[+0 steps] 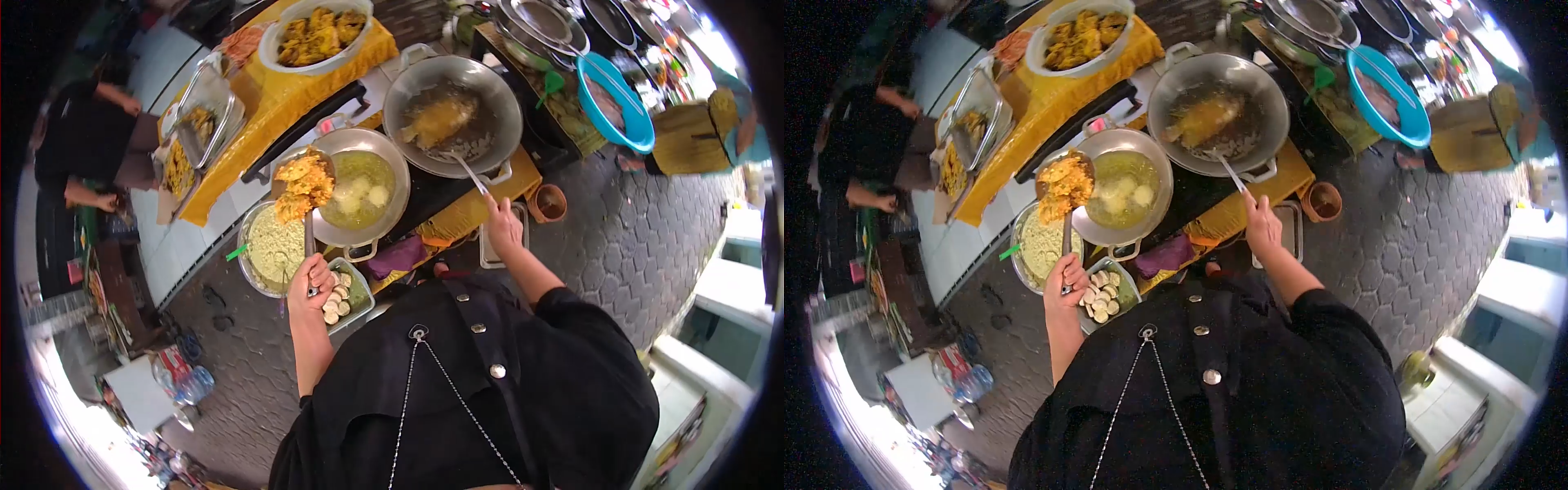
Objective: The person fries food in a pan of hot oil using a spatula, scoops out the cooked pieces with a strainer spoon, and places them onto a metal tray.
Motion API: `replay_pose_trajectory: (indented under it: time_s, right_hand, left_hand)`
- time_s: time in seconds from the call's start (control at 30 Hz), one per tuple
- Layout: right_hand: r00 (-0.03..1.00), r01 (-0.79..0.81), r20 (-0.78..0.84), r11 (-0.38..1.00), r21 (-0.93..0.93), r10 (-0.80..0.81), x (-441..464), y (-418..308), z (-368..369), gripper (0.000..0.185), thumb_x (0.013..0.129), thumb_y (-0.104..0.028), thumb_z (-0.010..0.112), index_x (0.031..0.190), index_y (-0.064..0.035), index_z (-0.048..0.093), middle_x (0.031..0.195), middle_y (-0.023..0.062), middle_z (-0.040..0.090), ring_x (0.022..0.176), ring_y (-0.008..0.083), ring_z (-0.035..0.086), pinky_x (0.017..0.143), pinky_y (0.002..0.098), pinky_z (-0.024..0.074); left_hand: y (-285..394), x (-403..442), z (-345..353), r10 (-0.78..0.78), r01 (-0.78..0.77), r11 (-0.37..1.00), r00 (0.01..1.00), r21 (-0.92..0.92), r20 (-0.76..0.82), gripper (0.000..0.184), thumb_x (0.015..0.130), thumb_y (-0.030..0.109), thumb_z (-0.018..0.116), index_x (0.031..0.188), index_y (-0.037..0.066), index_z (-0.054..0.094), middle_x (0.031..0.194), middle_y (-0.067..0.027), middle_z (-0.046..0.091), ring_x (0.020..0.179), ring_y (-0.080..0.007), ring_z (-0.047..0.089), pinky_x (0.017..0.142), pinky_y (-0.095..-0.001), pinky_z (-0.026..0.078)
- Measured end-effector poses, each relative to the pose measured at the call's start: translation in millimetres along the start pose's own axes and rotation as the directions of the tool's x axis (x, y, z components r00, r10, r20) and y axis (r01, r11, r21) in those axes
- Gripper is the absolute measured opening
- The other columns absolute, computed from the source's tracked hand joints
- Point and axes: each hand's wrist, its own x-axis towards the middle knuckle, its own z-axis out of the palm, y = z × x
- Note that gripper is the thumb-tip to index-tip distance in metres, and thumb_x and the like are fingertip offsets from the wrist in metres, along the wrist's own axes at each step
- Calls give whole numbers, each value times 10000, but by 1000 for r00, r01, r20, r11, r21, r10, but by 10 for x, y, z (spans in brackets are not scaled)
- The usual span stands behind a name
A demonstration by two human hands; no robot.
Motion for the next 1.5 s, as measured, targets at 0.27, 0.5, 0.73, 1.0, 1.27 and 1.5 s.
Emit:
replay_pose_trajectory:
  time_s: [0.27, 0.5, 0.73, 1.0, 1.27, 1.5]
  right_hand:
    - [981, -180, -51, 979, 93, 185, 294, -125, 534, 388, 825, -82, 454, 1205, -152, 420, 983, 128, 444, 864, 305, 543, 673, 399, 491]
    - [934, -326, 102, 700, 635, 343, 274, -228, 965, 569, 732, 12, 548, 1261, -124, 389, 1060, 178, 407, 946, 384, 492, 786, 430, 433]
    - [880, -468, 404, 315, 826, 249, 148, 73, 1212, 571, 810, -178, 528, 1332, -69, 322, 1133, 176, 514, 1027, 302, 515, 827, 361, 427]
    - [790, -569, 583, -126, 813, 192, 155, 629, 1359, 497, 816, -199, 530, 1272, -42, 412, 922, 110, 587, 761, 195, 586, 603, 336, 461]
    - [777, -526, 283, 332, 783, 562, 1110, 1385, 2727, 406, 796, -97, 515, 1200, -70, 480, 816, 54, 572, 630, 144, 533, 520, 283, 435]
    - [724, -417, 373, -62, 907, 581, 1553, 1558, 3335, 276, 782, -218, 615, 982, -32, 574, 852, 83, 599, 776, 199, 567, 644, 328, 431]
  left_hand:
    - [174, -25, 349, 9, -6, 998, 999, 64, -47, 276, 882, 124, 451, 620, 118, 365, 472, 58, 313, 355, -49, 316, 349, -216, 284]
    - [172, 22, 451, 23, -22, 1000, 998, 18, -51, 179, 891, 76, 395, 714, 53, 395, 524, 26, 350, 373, -63, 338, 351, -221, 274]
    - [171, 88, 459, -22, 22, 1000, 999, 9, 30, 216, 879, 93, 436, 676, 86, 365, 525, 40, 338, 382, -49, 337, 363, -206, 283]
    - [142, 176, 522, -13, 13, 1000, 1000, -11, -10, 242, 891, 100, 413, 657, 100, 354, 493, 52, 321, 361, -44, 325, 352, -203, 277]
    - [62, 339, 301, 24, -26, 998, 999, -62, -21, 116, 901, 108, 389, 819, 36, 429, 497, 52, 328, 344, -48, 320, 342, -222, 276]
    - [-12, 406, 298, 67, -72, 993, 996, -89, -59, 161, 899, 104, 360, 926, -26, 452, 505, 33, 349, 344, -56, 347, 334, -213, 263]
